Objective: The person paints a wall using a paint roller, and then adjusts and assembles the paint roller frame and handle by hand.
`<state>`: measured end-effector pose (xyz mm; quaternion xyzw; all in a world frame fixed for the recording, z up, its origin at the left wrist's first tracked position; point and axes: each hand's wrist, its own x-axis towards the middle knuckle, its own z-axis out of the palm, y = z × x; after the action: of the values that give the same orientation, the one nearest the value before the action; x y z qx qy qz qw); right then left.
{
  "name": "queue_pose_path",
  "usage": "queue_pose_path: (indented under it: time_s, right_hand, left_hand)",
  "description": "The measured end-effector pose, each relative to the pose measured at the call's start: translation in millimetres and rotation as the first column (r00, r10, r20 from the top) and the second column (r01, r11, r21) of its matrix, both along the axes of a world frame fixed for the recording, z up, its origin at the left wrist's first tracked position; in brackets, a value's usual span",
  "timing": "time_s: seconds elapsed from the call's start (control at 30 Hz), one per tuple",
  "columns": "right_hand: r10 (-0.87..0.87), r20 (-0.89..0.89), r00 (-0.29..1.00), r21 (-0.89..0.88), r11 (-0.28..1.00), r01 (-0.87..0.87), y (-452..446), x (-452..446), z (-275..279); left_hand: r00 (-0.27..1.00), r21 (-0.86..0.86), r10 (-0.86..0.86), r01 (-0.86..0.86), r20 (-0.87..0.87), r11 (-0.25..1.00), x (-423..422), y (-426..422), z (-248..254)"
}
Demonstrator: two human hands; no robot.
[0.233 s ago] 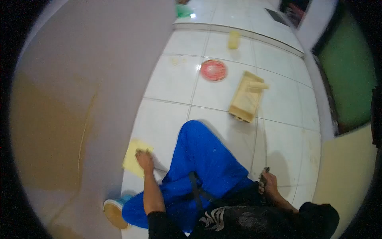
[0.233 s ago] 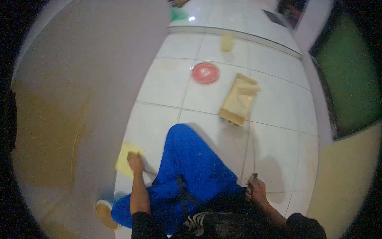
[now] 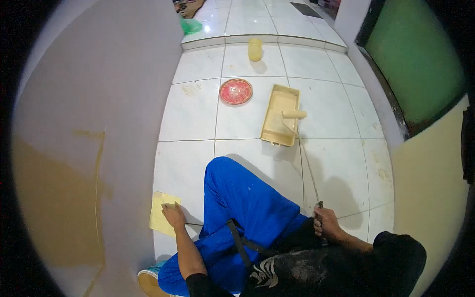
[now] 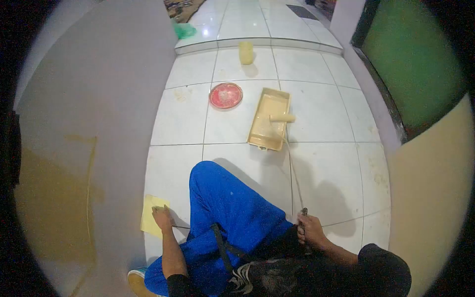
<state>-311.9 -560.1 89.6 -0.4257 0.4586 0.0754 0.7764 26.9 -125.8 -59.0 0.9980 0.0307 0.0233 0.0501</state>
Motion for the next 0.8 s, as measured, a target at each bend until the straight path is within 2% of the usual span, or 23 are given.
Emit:
queue_pose_path:
  time_s: [0.03, 0.13, 0.23, 0.33, 0.47, 0.53, 0.57, 0.6, 0.63, 0.67, 0.7, 0.73, 0.8]
  right_hand:
    - [0.001, -0.014, 1.0, 0.006, 1.0, -0.001, 2.7, 1.4, 4.8]
    - [0.015, -0.075, 0.997, -0.011, 1.0, -0.016, 4.1, -2.7, 19.7]
    - [0.063, -0.096, 0.993, -0.056, 0.996, -0.069, 3.0, -5.8, 20.1]
    - [0.093, -0.111, 0.989, -0.037, 0.995, -0.098, -2.0, -1.8, 19.6]
    - [0.048, -0.062, 0.997, 0.029, 0.998, -0.047, 3.7, 2.6, 23.0]
    - [0.042, -0.079, 0.996, 0.007, 0.999, -0.041, -1.1, -7.9, 13.2]
    - [0.075, -0.054, 0.996, 0.0, 0.997, -0.075, -5.0, -1.0, 2.2]
    - [0.075, -0.075, 0.994, -0.04, 0.996, -0.078, -5.3, 1.7, 0.7]
    - [0.082, -0.087, 0.993, -0.079, 0.993, -0.089, -7.6, 0.7, -2.3]
    - [0.187, -0.003, 0.982, -0.222, 0.958, -0.184, -13.6, -2.6, -24.5]
    - [0.2, 0.035, 0.979, -0.312, 0.933, -0.18, -27.0, -19.4, -70.9]
    - [0.215, 0.069, 0.974, -0.401, 0.9, -0.17, -40.9, -35.9, -117.9]
    - [0.215, 0.093, 0.972, -0.453, 0.879, -0.15, -35.7, -12.8, -89.2]
  left_hand:
    - [0.999, -0.059, 0.037, -0.039, -0.036, 0.997, -3.0, -13.0, 13.4]
    - [1.0, -0.095, 0.005, -0.007, -0.018, 0.995, -14.7, -12.9, -10.5]
    - [1.0, -0.098, -0.022, 0.022, -0.005, 0.995, -27.8, -15.1, -11.7]
    - [0.99, -0.043, -0.034, 0.04, 0.135, 0.998, -32.0, -13.0, -42.1]
    - [0.999, 0.018, 0.042, -0.041, -0.004, 0.999, -45.5, -42.5, 5.0]
    - [0.983, 0.081, 0.153, -0.145, -0.102, 0.986, -51.0, -51.8, 23.0]
    - [0.991, 0.176, 0.133, -0.137, 0.032, 0.975, -43.2, -28.6, -18.4]
    - [0.983, 0.179, 0.181, -0.171, -0.041, 0.969, -33.2, -9.2, -54.0]
    - [0.986, 0.22, 0.168, -0.168, 0.019, 0.961, -46.3, -24.8, -31.1]
    - [0.977, 0.266, 0.159, -0.192, 0.143, 0.945, -45.7, -18.3, -50.2]
    - [0.963, 0.054, 0.262, -0.259, -0.065, 0.964, -43.9, -21.2, -40.4]
    - [0.977, 0.058, 0.213, -0.213, 0.007, 0.975, -50.8, -24.2, -42.7]
    - [0.974, -0.029, 0.223, -0.222, 0.046, 0.975, -59.8, -33.2, -28.2]
